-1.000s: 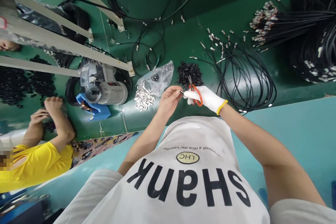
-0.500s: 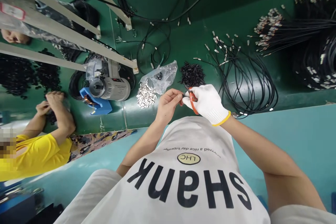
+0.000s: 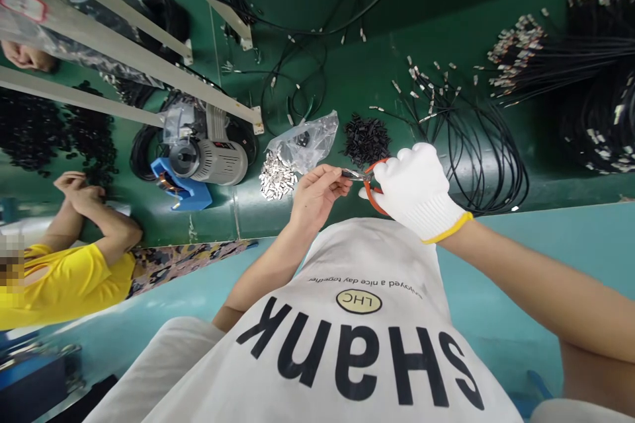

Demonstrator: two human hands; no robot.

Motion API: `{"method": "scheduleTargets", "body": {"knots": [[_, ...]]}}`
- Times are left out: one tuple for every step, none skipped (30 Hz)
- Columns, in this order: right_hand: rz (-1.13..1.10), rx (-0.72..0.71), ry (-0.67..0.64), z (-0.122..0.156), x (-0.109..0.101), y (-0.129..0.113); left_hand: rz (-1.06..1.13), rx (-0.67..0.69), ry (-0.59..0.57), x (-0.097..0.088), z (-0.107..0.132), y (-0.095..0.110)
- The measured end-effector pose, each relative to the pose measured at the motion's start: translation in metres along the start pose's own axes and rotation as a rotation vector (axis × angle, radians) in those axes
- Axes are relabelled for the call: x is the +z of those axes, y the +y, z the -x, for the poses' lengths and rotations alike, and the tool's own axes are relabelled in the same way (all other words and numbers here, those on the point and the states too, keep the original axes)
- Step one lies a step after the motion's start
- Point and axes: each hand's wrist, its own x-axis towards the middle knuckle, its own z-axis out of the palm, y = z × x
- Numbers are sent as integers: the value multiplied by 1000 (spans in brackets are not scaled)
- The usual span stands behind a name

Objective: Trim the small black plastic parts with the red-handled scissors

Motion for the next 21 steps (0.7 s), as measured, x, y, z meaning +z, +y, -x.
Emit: {"method": "scheduleTargets", "body": {"knots": [[21,-7,8,-1,-1,0,0,0,4,1,1,0],[41,-16,14,-3,-2,1,0,-1,8,2,1,0],[59,-24,16,-4,-3,1,1,-4,12,2,2,1],[73,-32,13,-4,-4,2,3,-11,15,2,3,1],[79,-35,5,-5,-5,2,6,-21,19,2,3,1],[79,-32,-8,-6,-5,2,10,-32,24,2,4,2],[73,-26,-22,-7,-6,3,14,-45,30,2,4,1],[63,-20,-35,-8,-6,3,18,-58,36,2,5,1],[56,-17,-46,-9,-7,3,20,-70,45,2,5,1],[56,-20,-55,-10,-7,4,21,-80,55,2,5,0],[65,-31,-61,-11,-8,4,22,-88,65,3,6,-1],[81,-48,-65,-12,-8,4,23,-95,75,3,6,-2],[100,-65,-67,-13,-8,4,23,-101,83,3,6,-3],[117,-79,-69,-14,-8,4,25,-104,90,2,7,-3],[127,-89,-71,-15,-8,5,27,-107,93,2,7,-4],[131,-95,-71,-15,-7,5,30,-109,94,2,7,-5],[132,-96,-71,-15,-6,5,32,-112,93,2,7,-6],[131,-93,-69,-15,-4,5,35,-116,93,2,8,-6],[128,-89,-67,-15,-3,5,37,-119,96,1,8,-7],[114,-84,-65,-15,-1,5,42,-119,102,1,8,-7],[72,-69,-59,-16,0,5,49,-117,107,2,8,-8]]}}
